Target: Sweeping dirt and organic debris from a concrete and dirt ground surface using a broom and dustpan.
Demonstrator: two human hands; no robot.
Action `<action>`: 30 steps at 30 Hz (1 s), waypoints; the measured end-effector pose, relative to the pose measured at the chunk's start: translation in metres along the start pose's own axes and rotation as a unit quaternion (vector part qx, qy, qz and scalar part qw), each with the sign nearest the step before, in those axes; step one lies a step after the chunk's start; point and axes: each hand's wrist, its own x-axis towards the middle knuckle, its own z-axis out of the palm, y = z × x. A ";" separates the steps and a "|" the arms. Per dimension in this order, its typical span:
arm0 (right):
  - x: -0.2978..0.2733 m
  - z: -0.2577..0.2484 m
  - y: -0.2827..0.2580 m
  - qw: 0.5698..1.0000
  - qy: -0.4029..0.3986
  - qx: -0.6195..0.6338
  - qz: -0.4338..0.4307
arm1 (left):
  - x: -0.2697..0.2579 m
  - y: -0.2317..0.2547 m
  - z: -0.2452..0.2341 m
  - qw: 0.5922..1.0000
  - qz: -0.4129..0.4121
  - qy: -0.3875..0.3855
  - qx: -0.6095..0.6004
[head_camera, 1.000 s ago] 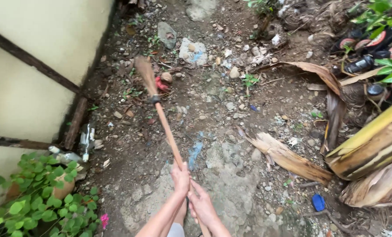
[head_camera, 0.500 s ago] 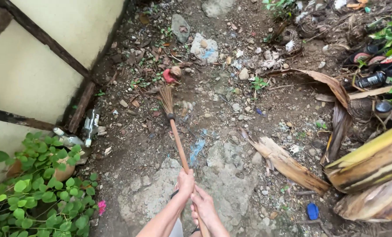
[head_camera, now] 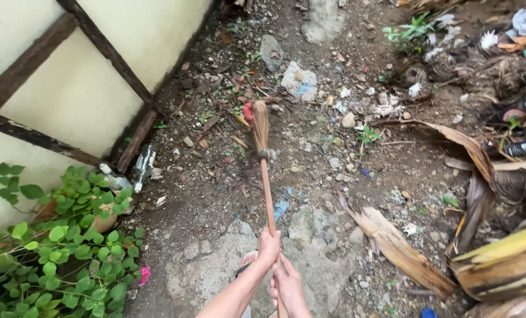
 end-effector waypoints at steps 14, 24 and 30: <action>0.033 0.062 -0.075 0.996 -0.070 -0.018 -0.047 | 0.063 0.083 -0.046 0.996 0.044 0.057 -0.053; -0.022 -0.009 -0.093 0.968 -0.085 -0.217 -0.098 | -0.011 0.074 0.002 0.971 0.005 0.029 -0.236; 0.017 -0.134 -0.075 0.977 -0.134 -0.162 0.035 | -0.043 0.011 0.086 0.965 -0.099 0.070 -0.232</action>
